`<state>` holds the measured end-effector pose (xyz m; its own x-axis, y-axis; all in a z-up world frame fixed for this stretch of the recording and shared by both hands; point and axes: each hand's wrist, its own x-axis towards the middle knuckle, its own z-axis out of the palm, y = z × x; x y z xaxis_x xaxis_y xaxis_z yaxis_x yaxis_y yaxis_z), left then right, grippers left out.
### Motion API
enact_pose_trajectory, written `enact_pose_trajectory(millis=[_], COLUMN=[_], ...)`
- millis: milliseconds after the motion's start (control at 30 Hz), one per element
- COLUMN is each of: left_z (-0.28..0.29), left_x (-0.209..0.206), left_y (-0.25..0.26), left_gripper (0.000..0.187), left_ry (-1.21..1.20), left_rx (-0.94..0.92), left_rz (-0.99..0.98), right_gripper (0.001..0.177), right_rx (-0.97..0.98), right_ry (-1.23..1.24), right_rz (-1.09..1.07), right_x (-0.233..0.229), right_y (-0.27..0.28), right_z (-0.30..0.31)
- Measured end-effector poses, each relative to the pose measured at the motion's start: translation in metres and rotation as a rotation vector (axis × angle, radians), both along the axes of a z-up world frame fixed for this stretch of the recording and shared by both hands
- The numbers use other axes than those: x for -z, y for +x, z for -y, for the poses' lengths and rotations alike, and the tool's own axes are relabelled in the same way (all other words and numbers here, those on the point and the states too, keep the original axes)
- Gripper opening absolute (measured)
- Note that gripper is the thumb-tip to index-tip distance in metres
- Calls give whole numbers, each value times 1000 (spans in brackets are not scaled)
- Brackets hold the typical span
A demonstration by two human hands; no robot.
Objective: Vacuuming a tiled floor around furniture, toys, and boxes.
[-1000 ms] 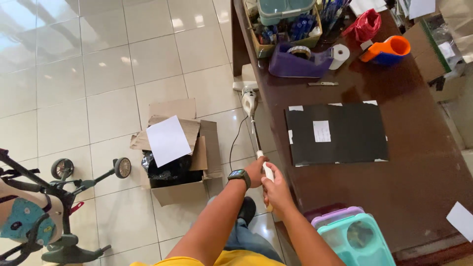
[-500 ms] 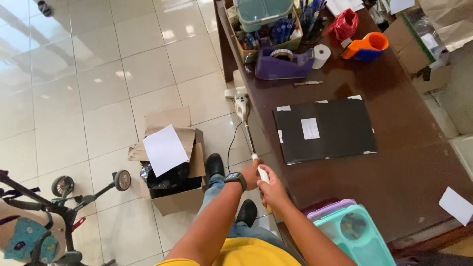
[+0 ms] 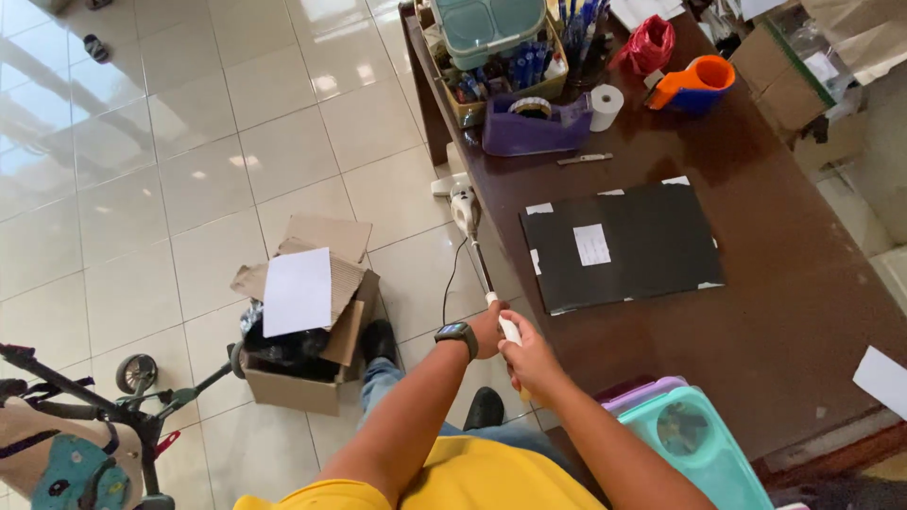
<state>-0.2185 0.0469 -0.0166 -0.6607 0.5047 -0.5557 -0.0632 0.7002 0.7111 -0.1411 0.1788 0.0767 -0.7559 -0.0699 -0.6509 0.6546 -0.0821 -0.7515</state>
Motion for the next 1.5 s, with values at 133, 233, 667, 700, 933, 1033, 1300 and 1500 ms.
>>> enact_pose_trajectory(millis=[133,233,667,700,933,1033,1300,1500], left_z=[5,16,81,92,170,203,262,282], left_x=[16,22,-66,-61,-54,-49,-35,-49], left_y=[-2,-8,-55,-61,-113,-134,-170,-177], left_gripper=[79,76,63,63,61,60,54,56], left_ry=[4,62,-236,-236,-166,-128,-104,-119], left_rx=[22,57,467,492,476,473,428,394], left_rz=[-14,-83,-149,-179,-144,-116,-170,-86], right_gripper=[58,60,66,65,67,67,65,63], right_rx=[-13,-23,-50,-33,28,42,44,16], right_ry=[5,-23,-42,-44,29,-27,13,48], right_rz=[-14,-6,108,122,202,183,170,146], right_x=[0,-4,-34,-32,-37,-32,-35,-37], right_y=[-1,-4,-17,-22,-77,-97,-142,-149], right_z=[2,8,72,83,171,202,267,285])
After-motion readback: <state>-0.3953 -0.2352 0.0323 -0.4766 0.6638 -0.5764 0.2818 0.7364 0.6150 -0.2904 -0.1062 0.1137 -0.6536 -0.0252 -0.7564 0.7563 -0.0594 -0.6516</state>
